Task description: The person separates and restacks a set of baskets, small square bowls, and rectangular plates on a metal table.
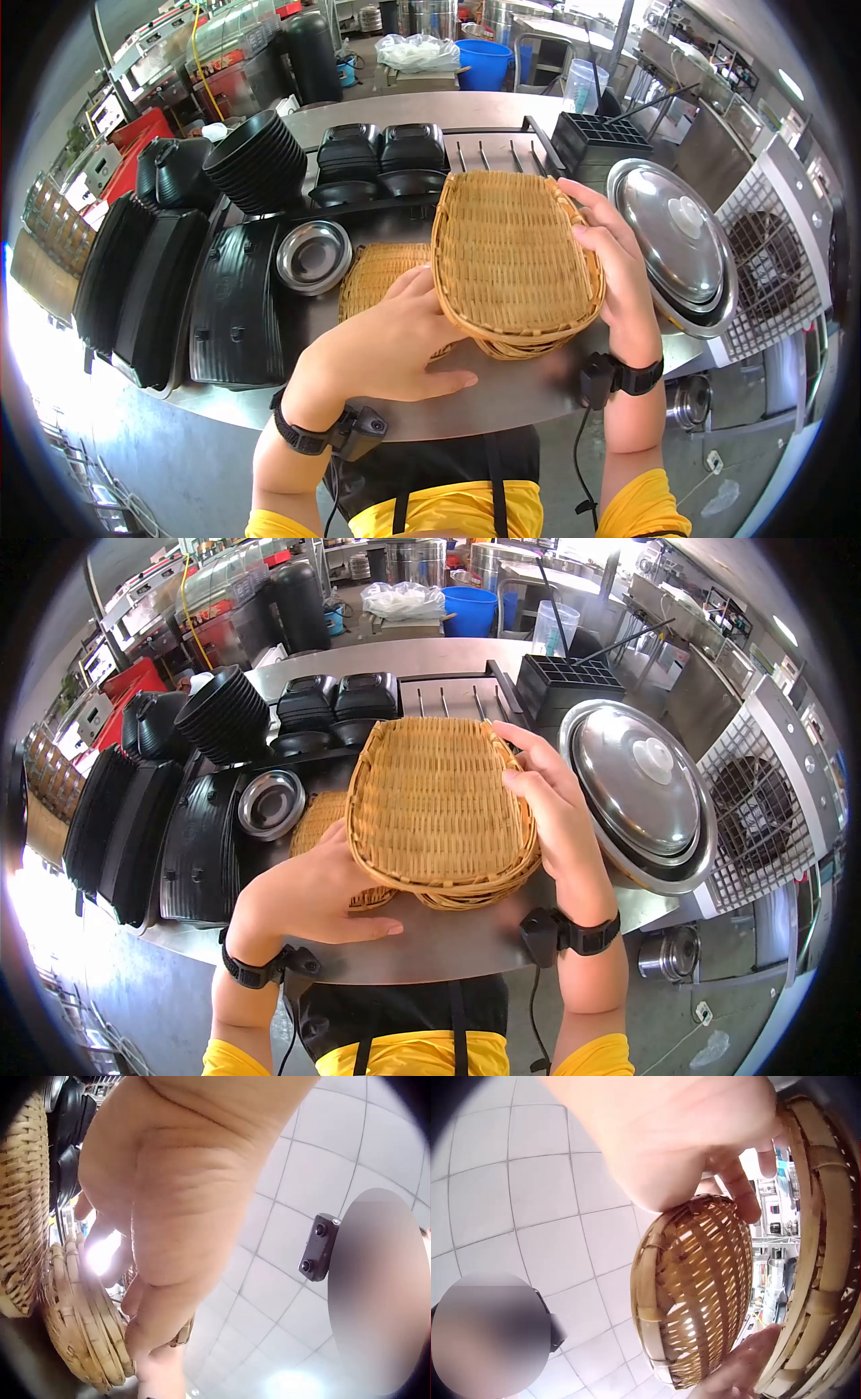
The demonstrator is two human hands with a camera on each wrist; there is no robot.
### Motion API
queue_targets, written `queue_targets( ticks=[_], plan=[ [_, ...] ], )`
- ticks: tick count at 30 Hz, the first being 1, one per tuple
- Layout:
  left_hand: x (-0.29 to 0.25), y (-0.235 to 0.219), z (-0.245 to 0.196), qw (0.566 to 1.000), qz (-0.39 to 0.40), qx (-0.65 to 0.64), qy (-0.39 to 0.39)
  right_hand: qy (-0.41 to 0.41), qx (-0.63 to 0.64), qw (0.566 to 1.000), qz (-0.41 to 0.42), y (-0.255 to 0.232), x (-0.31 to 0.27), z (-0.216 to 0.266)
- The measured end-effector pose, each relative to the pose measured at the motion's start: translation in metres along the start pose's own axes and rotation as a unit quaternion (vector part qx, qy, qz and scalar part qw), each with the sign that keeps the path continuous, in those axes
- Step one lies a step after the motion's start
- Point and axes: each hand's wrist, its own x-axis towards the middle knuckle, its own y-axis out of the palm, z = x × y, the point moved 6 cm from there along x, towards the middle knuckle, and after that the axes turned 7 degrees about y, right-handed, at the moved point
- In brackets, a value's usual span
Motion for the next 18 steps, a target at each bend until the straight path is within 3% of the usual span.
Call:
queue_targets(
  ticks=[4, 7, 9, 10, 11, 13, 14, 18],
  plan=[
    [0.001, -0.015, 0.006, 0.999, -0.038, -0.034, -0.018, 0.006, -0.054, 0.998, -0.012, -0.001, 0.003, -0.006],
    [-0.001, -0.028, 0.016, 0.989, -0.1, -0.068, -0.081, 0.034, -0.125, 0.991, -0.015, -0.006, 0.005, -0.014],
    [-0.006, -0.038, 0.025, 0.977, -0.117, 0.01, -0.177, 0.04, -0.105, 0.993, -0.019, -0.006, 0.005, -0.015],
    [-0.007, -0.039, 0.027, 0.975, -0.177, -0.009, -0.133, 0.042, -0.125, 0.991, -0.013, -0.009, 0.007, -0.018],
    [-0.006, -0.033, 0.029, 0.976, -0.176, -0.008, -0.13, 0.043, -0.145, 0.988, -0.006, -0.011, 0.008, -0.019],
    [-0.004, -0.031, 0.027, 0.95, -0.274, -0.126, -0.081, 0.033, -0.17, 0.985, 0.0, -0.007, 0.007, -0.018],
    [-0.004, -0.03, 0.026, 0.965, -0.215, -0.117, -0.096, 0.025, -0.196, 0.98, 0.009, -0.004, 0.006, -0.018],
    [-0.007, -0.026, 0.03, 0.985, -0.128, -0.056, -0.102, 0.03, -0.176, 0.984, 0.017, 0.004, 0.005, -0.025]
  ],
)
